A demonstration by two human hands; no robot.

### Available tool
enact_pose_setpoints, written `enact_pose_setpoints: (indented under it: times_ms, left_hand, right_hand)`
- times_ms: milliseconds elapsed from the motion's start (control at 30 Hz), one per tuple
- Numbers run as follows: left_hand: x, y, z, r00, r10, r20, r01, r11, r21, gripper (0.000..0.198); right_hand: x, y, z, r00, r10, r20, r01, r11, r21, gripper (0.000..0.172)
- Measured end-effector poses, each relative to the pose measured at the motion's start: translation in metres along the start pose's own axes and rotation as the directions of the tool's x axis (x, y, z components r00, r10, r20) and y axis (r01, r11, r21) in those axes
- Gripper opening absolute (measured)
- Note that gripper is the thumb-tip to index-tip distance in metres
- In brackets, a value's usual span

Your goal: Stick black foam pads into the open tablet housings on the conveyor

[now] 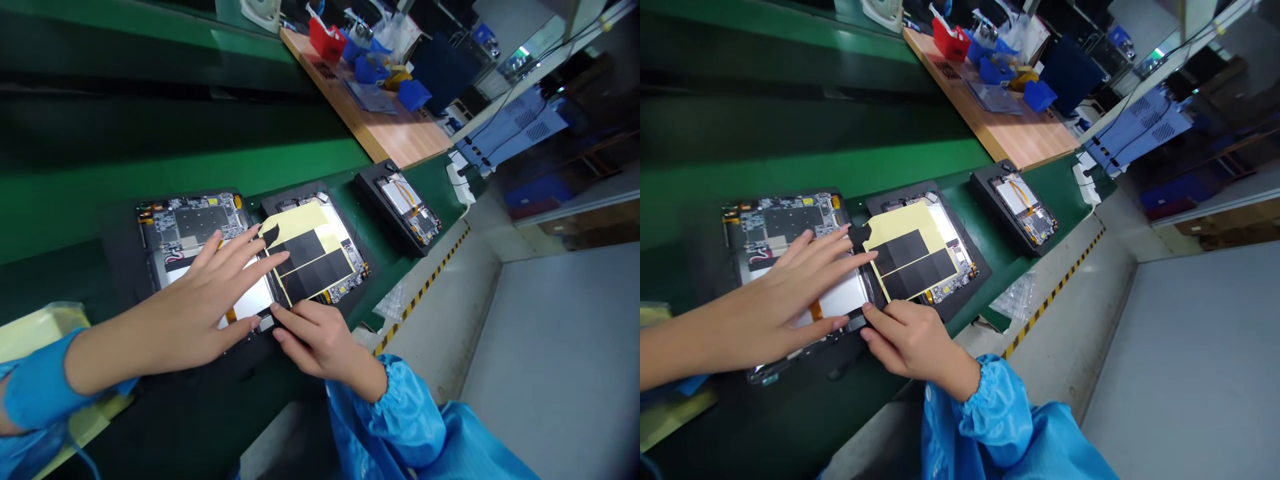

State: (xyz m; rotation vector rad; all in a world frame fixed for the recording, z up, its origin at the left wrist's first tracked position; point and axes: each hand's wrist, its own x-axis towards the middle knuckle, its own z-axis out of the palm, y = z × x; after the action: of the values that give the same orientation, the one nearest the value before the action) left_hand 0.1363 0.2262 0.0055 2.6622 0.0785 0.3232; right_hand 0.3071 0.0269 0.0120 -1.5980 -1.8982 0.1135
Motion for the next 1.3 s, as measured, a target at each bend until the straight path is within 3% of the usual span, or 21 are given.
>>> enact_pose_setpoints:
  times_ms: [67,233,433,500,567,633,700,767,833,967,1033,1167,1300]
  left_hand:
    - [-0.001,-0.001,0.001,1.0,-0.029,-0.012,0.029,1.0,0.005,0.074]
    - [0.001,0.004,0.006,0.997,-0.063,-0.042,0.064,0.997,0.041,0.076]
    - [0.007,0.011,0.012,0.997,-0.059,-0.05,0.064,0.993,0.095,0.069]
    - [0.007,0.01,0.012,0.998,-0.05,-0.03,0.053,0.994,0.092,0.07]
    - [0.005,0.008,0.011,0.999,-0.048,-0.024,0.05,0.996,0.077,0.072]
    - [0.003,0.008,0.009,0.997,-0.065,-0.03,0.067,0.996,0.06,0.074]
    - [0.002,0.01,0.009,0.996,-0.083,-0.04,0.084,0.995,0.044,0.074]
    - [0.002,0.012,0.008,0.995,-0.084,-0.045,0.085,0.996,0.025,0.073]
    - [0.001,0.015,0.006,0.991,-0.117,-0.065,0.117,0.993,-0.007,0.07]
    - [0.0,0.015,-0.002,0.964,-0.233,-0.129,0.222,0.97,-0.095,0.062]
    - [0.001,0.012,-0.008,0.956,-0.256,-0.145,0.242,0.965,-0.105,0.061]
    - [0.012,0.004,-0.023,0.97,-0.209,-0.124,0.206,0.978,-0.032,0.064]
    - [0.03,-0.002,-0.028,0.988,-0.137,-0.074,0.139,0.99,0.016,0.061]
  right_hand:
    - [-0.004,0.0,0.002,1.0,0.01,0.009,-0.01,1.0,0.024,0.032]
    - [-0.011,0.002,0.0,0.99,0.094,-0.108,-0.086,0.993,0.079,0.037]
    - [-0.008,0.003,0.001,0.998,0.045,0.044,-0.042,0.998,-0.054,0.033]
    - [-0.008,0.005,0.001,0.999,0.021,0.042,-0.018,0.998,-0.065,0.032]
    - [-0.006,0.008,0.0,0.999,0.029,-0.029,-0.028,0.999,0.028,0.027]
    - [-0.003,0.01,0.0,0.974,0.182,-0.131,-0.153,0.967,0.204,0.024]
    - [0.001,0.01,0.001,0.902,0.403,-0.154,-0.327,0.872,0.364,0.025]
    - [0.007,0.009,0.004,0.857,0.509,-0.079,-0.428,0.788,0.443,0.029]
    - [0.014,0.008,0.008,0.861,0.508,-0.005,-0.446,0.76,0.473,0.028]
    - [0.032,0.013,0.014,0.868,0.496,-0.006,-0.443,0.779,0.444,0.022]
    - [0.045,0.018,0.014,0.859,0.508,0.056,-0.474,0.751,0.46,0.017]
    - [0.069,0.029,0.013,0.809,0.529,0.256,-0.57,0.604,0.557,0.006]
    - [0.081,0.037,0.018,0.772,0.552,0.316,-0.605,0.484,0.632,0.012]
